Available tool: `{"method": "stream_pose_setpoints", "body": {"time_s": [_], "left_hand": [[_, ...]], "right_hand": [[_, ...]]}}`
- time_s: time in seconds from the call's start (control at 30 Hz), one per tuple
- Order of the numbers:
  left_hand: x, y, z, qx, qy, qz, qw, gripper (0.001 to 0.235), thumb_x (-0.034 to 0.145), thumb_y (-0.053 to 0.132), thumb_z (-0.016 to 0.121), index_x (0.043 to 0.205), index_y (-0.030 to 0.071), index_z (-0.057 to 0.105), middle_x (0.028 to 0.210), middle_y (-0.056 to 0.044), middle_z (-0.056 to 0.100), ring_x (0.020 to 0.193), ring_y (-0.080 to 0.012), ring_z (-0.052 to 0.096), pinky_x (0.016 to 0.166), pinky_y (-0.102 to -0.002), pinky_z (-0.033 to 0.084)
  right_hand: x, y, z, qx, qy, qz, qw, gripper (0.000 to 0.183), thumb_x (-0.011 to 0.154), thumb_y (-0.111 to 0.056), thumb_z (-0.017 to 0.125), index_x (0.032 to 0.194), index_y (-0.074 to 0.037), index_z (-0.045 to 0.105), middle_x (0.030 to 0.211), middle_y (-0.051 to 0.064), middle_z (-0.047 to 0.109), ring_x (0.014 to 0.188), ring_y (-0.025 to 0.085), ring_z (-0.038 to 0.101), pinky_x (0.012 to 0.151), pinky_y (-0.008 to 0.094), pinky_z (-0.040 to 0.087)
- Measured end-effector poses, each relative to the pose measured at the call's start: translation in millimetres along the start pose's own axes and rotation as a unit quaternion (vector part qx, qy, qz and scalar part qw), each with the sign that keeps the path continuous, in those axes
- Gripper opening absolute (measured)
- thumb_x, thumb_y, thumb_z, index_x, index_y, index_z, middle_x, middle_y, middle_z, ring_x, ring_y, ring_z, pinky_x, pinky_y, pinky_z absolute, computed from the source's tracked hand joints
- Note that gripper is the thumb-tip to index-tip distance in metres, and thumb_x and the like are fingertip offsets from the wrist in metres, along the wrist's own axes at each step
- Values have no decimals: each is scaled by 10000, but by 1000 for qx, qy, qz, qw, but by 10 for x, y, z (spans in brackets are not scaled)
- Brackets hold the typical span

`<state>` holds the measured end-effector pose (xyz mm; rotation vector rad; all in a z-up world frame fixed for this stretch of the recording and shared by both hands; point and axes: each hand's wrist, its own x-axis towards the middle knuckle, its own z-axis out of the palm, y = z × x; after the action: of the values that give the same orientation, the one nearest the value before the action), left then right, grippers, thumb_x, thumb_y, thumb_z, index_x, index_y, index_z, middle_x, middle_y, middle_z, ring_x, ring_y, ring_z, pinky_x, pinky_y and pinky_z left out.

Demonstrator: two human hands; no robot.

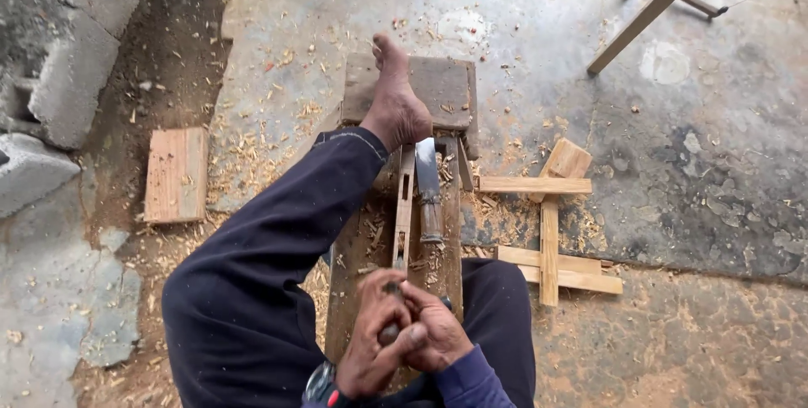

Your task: The person sits on the ground and uses a hammer to strike a chisel, carving a groove into a piece of wood held between their legs. The left foot rests on the wood to keep it steady while the right hand repeatedly hammers the chisel.

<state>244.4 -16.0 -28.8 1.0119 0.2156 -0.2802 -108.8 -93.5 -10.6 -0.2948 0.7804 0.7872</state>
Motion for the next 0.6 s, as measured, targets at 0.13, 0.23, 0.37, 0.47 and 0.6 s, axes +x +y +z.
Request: {"method": "stream_pose_setpoints", "body": {"time_s": [0.13,0.23,0.37,0.47,0.6], "left_hand": [[-166,179,99,7,-4,4,1000,1213,780,890,273,1533,161,-338,1680,-28,-264,1539,-174,-212,1229,-354,-81],[-249,191,113,0,7,-8,1000,1176,804,867,262,1535,162,-332,1678,-35,-266,1536,-173,-214,1222,-356,-86],[-236,218,135,44,6,-16,999,1153,830,847,263,1527,158,-344,1671,-36,-287,1534,-167,-223,1210,-360,-100],[503,-363,-230,161,-23,46,986,1175,865,838,291,1518,122,-374,1668,-65,-332,1542,-175,-267,1226,-357,-124],[242,-204,-115,94,15,35,995,1184,822,864,291,1532,129,-308,1668,-63,-266,1537,-166,-212,1235,-332,-56]], "right_hand": [[286,92,-372,-40,-22,19,999,390,1037,-389,467,1072,-48,653,863,86,704,725,203,693,717,386,612],[598,172,-993,-68,-16,-1,998,414,1067,-366,488,1088,12,655,824,104,712,658,184,657,669,342,592],[721,92,-1044,-143,-6,-77,987,337,1092,-261,537,1075,54,656,797,91,717,622,158,631,617,286,557],[209,130,-444,-158,40,-129,978,258,1015,-234,551,1027,3,653,824,78,717,684,157,656,661,290,566],[86,152,-665,-120,29,-159,979,244,992,-254,578,1053,-37,673,841,55,704,711,133,657,652,278,559]]}}
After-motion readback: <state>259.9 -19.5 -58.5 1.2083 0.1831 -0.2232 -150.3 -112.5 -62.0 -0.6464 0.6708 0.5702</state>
